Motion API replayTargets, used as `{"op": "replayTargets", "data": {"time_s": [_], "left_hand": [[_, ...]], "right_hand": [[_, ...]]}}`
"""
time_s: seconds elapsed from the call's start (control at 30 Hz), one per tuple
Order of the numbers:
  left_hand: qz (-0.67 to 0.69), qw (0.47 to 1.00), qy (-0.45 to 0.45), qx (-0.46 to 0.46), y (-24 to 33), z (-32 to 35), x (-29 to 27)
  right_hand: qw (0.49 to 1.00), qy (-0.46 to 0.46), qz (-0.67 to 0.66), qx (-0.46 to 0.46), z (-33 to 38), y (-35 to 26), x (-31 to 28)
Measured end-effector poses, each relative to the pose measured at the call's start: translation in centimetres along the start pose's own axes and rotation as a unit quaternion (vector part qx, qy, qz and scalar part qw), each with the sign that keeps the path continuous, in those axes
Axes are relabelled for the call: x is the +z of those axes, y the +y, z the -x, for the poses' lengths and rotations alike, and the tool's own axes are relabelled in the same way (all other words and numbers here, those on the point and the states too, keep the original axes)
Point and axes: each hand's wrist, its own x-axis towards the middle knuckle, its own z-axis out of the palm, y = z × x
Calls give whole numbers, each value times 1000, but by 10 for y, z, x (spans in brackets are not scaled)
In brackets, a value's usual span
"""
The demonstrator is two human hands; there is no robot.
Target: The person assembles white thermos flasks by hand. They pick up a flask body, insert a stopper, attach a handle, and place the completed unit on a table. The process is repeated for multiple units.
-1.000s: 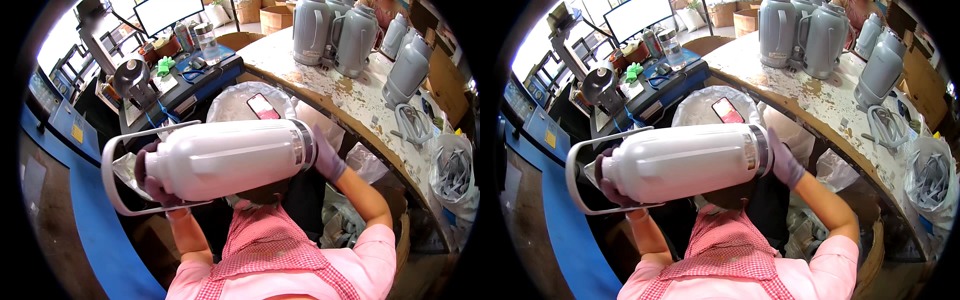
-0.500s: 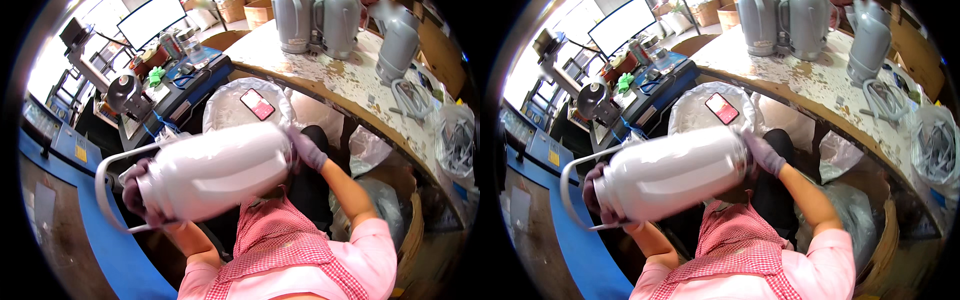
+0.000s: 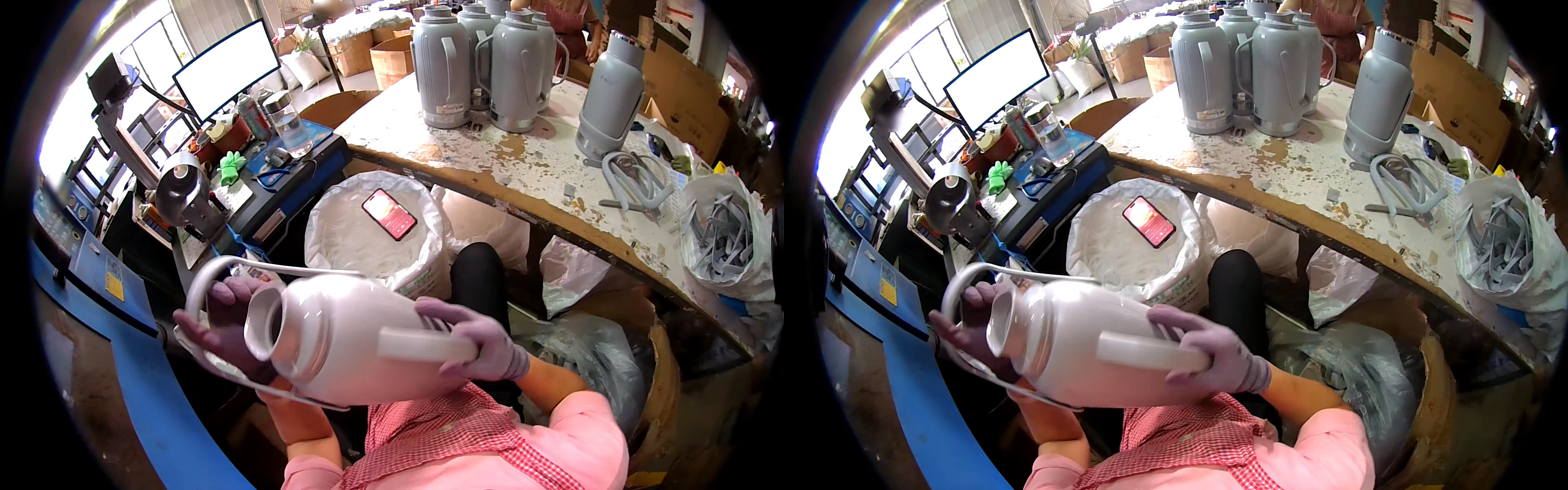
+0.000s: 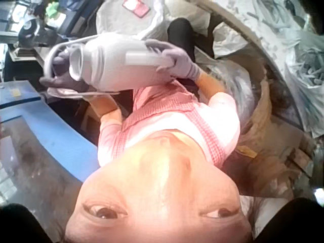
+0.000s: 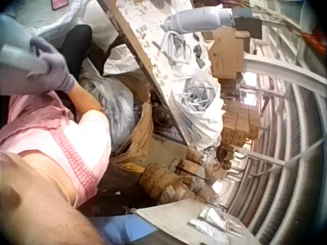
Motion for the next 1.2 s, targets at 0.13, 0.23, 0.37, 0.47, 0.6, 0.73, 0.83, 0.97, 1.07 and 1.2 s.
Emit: {"op": "replayTargets", "data": {"time_s": [0.13, 0.23, 0.37, 0.47, 0.6, 0.73, 0.83, 0.97, 1.07, 1.2], "left_hand": [[-402, 899, 130, 117, -68, 8, -115], [-568, 812, -134, 18, -99, 37, -50], [-539, 744, -394, -32, -117, 65, 8], [-535, 756, -377, 19, -114, 53, 0], [-485, 858, -164, -29, -105, 57, -31], [-448, 887, -41, -105, -93, 70, -48], [-457, 884, 9, -97, -82, 74, -57], [-461, 880, 12, -110, -79, 70, -68], [-508, 852, -2, -123, -74, 73, -70], [-518, 840, 21, -157, -55, 92, -95]], "right_hand": [[956, 231, -176, 53, 21, 12, -34], [882, 436, -135, 115, 1, -1, -58], [842, 535, -64, 19, -66, -3, -99], [822, 544, 163, -38, -91, 45, -166], [827, 465, 305, -80, -147, 136, -244], [753, 409, 507, -90, -190, 173, -275], [780, 364, 509, -21, -211, 172, -277], [735, 375, 556, 103, -221, 182, -298], [781, 345, 489, 178, -182, 175, -298], [823, 264, 503, 8, -64, 134, -248]]}}
